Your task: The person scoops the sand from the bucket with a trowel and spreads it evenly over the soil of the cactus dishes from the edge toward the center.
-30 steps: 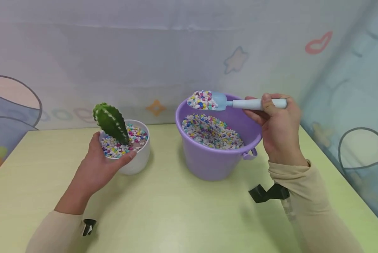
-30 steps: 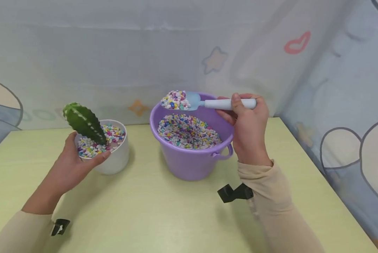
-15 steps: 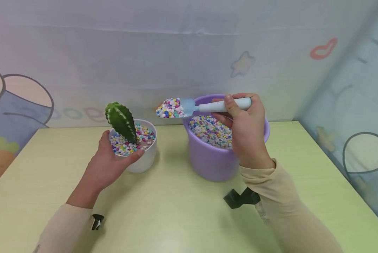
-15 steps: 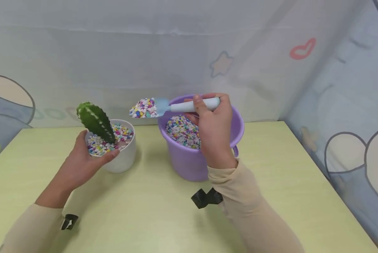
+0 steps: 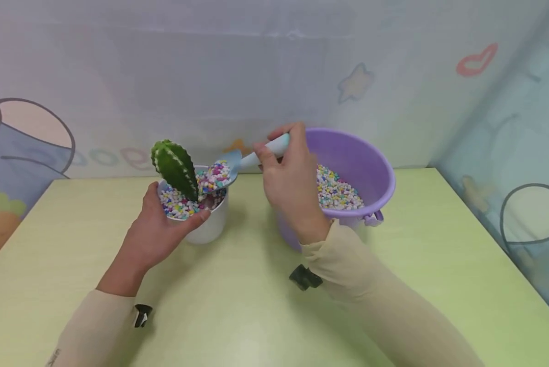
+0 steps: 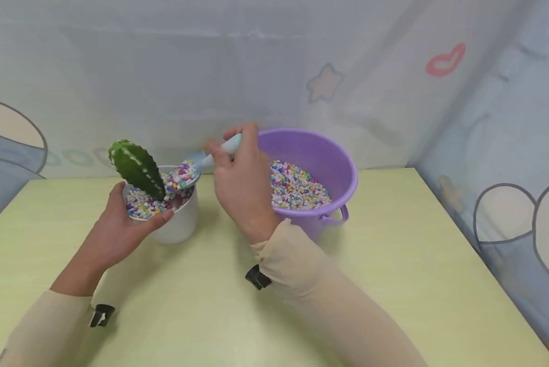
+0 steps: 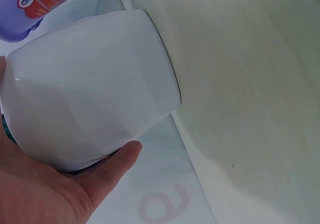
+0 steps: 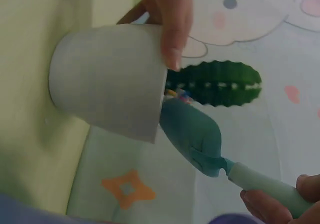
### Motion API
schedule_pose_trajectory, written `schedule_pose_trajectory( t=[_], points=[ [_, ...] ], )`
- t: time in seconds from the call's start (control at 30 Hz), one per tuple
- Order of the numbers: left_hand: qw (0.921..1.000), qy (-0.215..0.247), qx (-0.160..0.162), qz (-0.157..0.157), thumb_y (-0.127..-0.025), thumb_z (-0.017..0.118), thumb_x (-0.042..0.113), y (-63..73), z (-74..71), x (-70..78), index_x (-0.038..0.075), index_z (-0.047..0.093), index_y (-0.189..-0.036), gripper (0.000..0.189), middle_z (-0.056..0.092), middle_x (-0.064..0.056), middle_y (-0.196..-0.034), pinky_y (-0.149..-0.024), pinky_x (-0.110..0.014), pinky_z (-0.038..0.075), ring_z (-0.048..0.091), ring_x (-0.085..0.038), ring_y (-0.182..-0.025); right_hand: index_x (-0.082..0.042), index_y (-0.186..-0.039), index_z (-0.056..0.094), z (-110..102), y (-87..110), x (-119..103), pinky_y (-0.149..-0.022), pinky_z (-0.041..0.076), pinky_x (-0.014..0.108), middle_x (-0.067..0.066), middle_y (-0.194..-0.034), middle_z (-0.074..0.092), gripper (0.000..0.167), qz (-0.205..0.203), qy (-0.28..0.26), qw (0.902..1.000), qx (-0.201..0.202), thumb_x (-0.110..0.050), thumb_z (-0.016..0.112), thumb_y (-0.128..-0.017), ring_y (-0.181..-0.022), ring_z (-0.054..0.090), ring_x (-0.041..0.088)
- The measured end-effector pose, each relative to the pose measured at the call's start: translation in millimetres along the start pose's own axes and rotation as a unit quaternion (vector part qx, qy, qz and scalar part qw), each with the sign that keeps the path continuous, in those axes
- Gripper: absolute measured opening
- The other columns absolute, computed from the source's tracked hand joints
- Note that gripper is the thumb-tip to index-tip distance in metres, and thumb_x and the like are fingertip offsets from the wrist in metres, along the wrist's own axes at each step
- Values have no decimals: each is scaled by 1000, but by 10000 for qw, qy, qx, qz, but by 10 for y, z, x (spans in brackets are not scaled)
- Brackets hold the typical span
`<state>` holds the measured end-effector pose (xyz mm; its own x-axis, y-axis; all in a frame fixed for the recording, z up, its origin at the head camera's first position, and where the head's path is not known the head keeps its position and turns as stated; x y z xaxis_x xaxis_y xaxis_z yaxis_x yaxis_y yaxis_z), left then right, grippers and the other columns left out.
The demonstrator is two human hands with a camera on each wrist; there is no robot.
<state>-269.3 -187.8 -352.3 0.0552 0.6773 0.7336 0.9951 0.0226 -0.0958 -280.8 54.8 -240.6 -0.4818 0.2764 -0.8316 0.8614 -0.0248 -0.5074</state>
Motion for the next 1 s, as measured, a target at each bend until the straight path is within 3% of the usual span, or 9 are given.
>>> schedule_pose_trajectory(
  t=[0.13,0.3,0.4,0.5,0.67,0.77,0.83,0.87,1.0],
  points=[
    [10000,46,14,-18,-81,69,65,11,17,13,7,-3,-155,118,24,-22,-150,-94,-64,36,40,-47,-127,-7,-109,47,88,38,-17,-55,43,32,2,-97,69,21,-237,386,9986,-270,-17,62,-98,-67,57,16],
    [10000,97,23,3,-81,69,64,28,37,19,8,-1,-155,117,28,-22,-147,-94,-63,37,42,-45,-125,-6,-107,48,99,97,-40,-63,49,29,3,-101,70,21,-757,443,9941,-645,-11,64,-96,-81,63,9],
    [9999,129,-21,-3,-80,69,65,34,52,12,8,-1,-155,117,29,-21,-146,-94,-62,37,43,-45,-124,-5,-107,50,102,148,-56,-64,49,27,2,-100,68,19,-1169,560,9866,-989,-8,64,-96,-75,61,8],
    [9999,105,-17,-21,-80,69,66,36,47,3,9,0,-155,117,30,-20,-146,-95,-61,37,43,-44,-123,-4,-108,53,106,191,-102,-62,47,25,3,-97,66,18,-1854,838,9714,-1225,-8,65,-95,-68,55,10],
    [10000,19,9,-33,-81,68,66,32,18,-25,8,-2,-155,117,27,-22,-148,-95,-62,36,41,-46,-125,0,-105,54,114,243,-197,-66,48,24,10,-101,68,18,-3220,1175,9301,-1316,-5,67,-93,-75,62,15],
    [10000,-15,-11,-52,-81,67,66,32,14,-48,7,-4,-155,118,24,-23,-150,-95,-64,36,40,-47,-126,1,-105,53,113,261,-207,-67,50,25,12,-101,67,20,-3650,1177,9141,-1314,-2,68,-92,-77,64,18],
    [10000,-21,-24,-66,-82,67,65,35,18,-58,7,-5,-155,118,24,-24,-150,-95,-64,36,40,-48,-126,1,-107,53,81,267,-202,-69,50,26,12,-102,67,21,-3661,1158,9143,-1288,-2,68,-92,-79,63,18],
    [10000,-23,-27,-71,-82,67,65,35,22,-61,6,-4,-155,118,24,-24,-150,-95,-65,36,40,-48,-126,1,-108,54,48,265,-199,-71,50,26,11,-103,67,21,-3568,1122,9189,-1250,-2,68,-92,-81,63,17],
    [10000,-57,-23,-60,-81,68,66,21,43,-47,7,-2,-155,118,26,-23,-149,-93,-65,36,41,-48,-125,2,-108,53,-233,226,-214,-73,51,25,9,-109,69,22,-2996,749,9469,-895,-1,67,-92,-88,64,14]
  ],
)
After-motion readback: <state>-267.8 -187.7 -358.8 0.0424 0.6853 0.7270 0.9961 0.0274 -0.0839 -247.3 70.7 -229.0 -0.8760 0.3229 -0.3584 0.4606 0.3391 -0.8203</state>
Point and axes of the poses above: each hand's wrist, its own y-axis away from the middle knuckle, its own z-axis out of the palm, x = y × z, the point moved 5 cm from there along -y, towards the middle knuckle
